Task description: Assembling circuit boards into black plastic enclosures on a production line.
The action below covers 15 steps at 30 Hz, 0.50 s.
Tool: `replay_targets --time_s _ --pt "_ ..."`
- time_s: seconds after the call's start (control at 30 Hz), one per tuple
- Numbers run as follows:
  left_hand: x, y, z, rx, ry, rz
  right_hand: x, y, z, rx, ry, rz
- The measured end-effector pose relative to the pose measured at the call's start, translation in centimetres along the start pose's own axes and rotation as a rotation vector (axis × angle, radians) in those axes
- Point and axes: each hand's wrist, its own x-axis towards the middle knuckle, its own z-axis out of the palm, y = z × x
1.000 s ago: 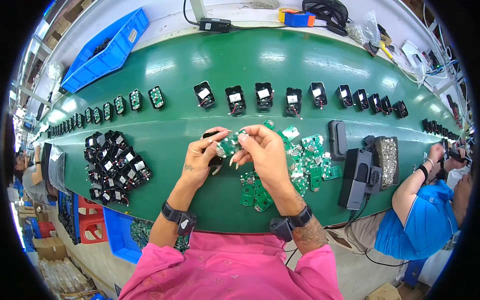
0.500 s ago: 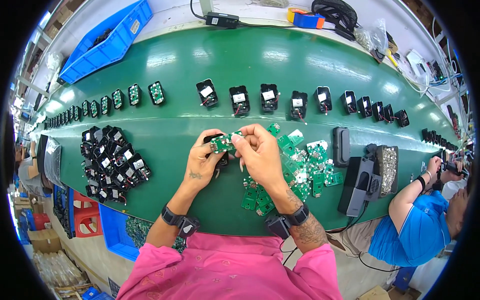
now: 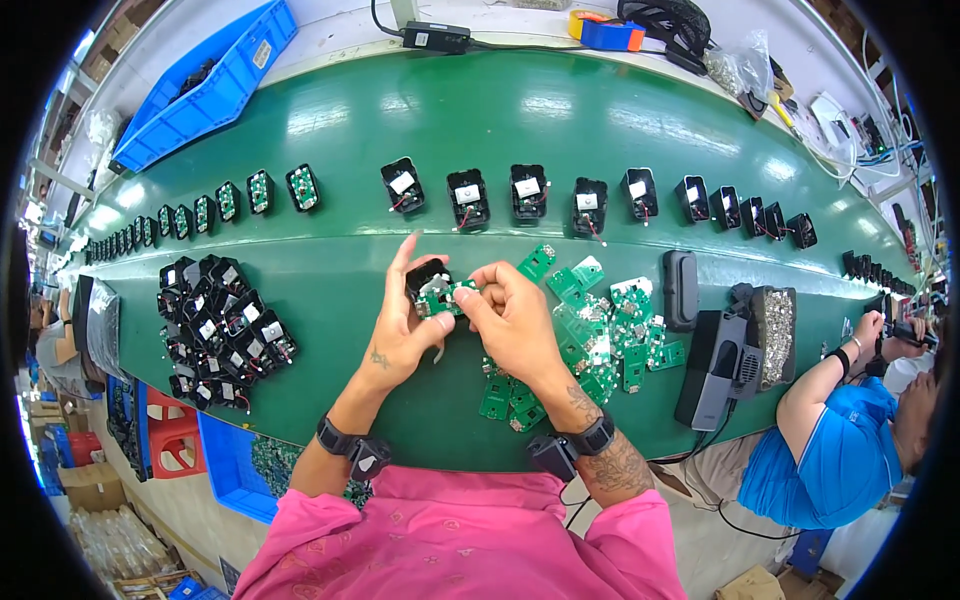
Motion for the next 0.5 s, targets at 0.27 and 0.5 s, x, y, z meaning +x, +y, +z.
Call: replay_targets --time_s 0.27,0.5 --pt "0.1 -0.4 -0.4 -0.099 -0.046 -0.099 -0.1 0.0 -0.4 -0.577 0.114 -0.683" --pt "-0.3 0.0 0.7 -0.192 -0.037 -0.164 -0.5 0.5 0.4 -0.245 0.048 -0.429"
